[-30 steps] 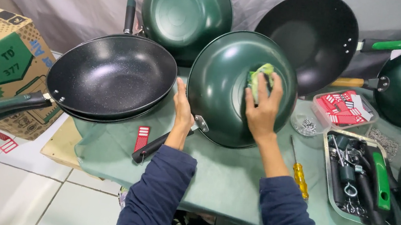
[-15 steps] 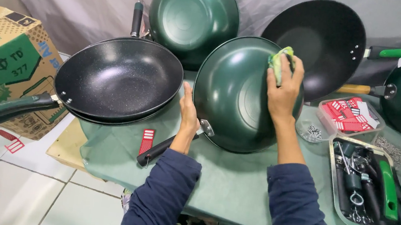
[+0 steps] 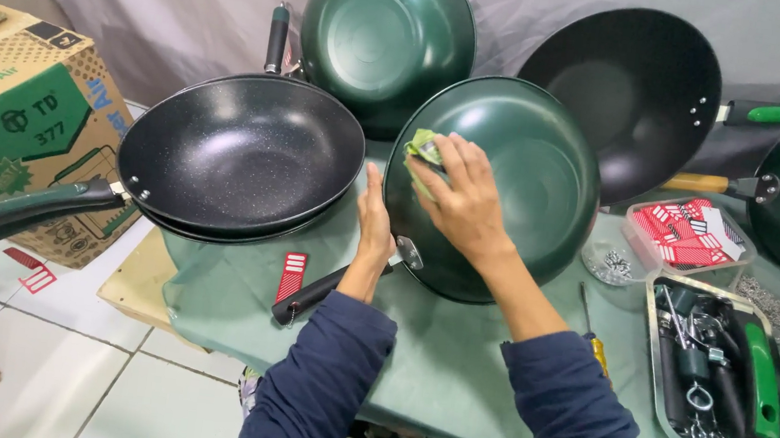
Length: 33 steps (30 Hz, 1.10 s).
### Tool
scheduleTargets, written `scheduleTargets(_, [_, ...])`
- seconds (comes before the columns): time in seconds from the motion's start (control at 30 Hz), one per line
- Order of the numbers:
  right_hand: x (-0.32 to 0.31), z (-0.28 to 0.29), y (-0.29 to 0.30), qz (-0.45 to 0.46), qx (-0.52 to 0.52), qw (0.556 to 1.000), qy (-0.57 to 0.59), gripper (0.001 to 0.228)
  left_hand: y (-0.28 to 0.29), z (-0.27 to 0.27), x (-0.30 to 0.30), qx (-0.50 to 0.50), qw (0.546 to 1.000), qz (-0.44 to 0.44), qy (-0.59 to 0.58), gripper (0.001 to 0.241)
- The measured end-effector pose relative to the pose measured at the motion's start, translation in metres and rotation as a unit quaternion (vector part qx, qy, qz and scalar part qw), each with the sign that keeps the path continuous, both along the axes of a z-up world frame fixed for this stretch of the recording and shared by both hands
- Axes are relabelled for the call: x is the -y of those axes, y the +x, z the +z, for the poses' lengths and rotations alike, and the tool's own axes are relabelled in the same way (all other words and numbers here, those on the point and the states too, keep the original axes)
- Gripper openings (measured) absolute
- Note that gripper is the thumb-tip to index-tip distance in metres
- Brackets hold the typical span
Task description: Cleaning and wiping down the surfaces of various pans and woks using a sponge.
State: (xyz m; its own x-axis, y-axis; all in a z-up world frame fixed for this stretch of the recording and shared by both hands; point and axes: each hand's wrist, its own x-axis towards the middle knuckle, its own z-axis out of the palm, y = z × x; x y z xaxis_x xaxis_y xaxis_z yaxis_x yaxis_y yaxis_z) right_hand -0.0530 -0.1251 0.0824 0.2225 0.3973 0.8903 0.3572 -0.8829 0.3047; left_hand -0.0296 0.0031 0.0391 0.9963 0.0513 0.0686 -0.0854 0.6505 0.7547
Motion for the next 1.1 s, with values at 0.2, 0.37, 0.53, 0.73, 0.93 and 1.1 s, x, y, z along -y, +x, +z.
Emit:
scheduleTargets(0.2, [0.059, 0.030, 0.041, -0.060, -0.036, 0.994, 0.084, 0.037, 0.054, -0.078, 0.006, 0.012, 1.000, 0.002, 0.011, 0.058])
scheduleTargets(0.37, [0.023, 0.026, 0.026, -0.106, -0.023, 0.993, 0.052, 0.037, 0.037, -0.055, 0.004, 0.014, 1.000, 0.001, 0.012, 0.057])
scheduleTargets(0.53, [-0.026, 0.007, 0.014, -0.073, -0.021, 0.996, -0.040, 0.024, -0.030, 0.037, -0.003, 0.027, 1.000, -0.006, 0.015, 0.058])
scheduleTargets(0.73, [0.018, 0.042, 0.033, -0.109, -0.044, 0.993, -0.025, 0.039, -0.027, 0.034, 0.000, 0.040, 0.999, -0.005, 0.022, 0.057])
scheduleTargets(0.93, [0.124, 0.057, 0.041, -0.139, -0.243, 0.925, 0.256, 0.044, -0.014, 0.017, 0.000, -0.027, 0.997, -0.037, 0.062, 0.079])
scheduleTargets(1.1, [0.214, -0.013, 0.030, -0.105, -0.129, 0.904, 0.393, 0.040, -0.014, 0.016, -0.001, 0.034, 0.999, -0.008, 0.004, 0.052])
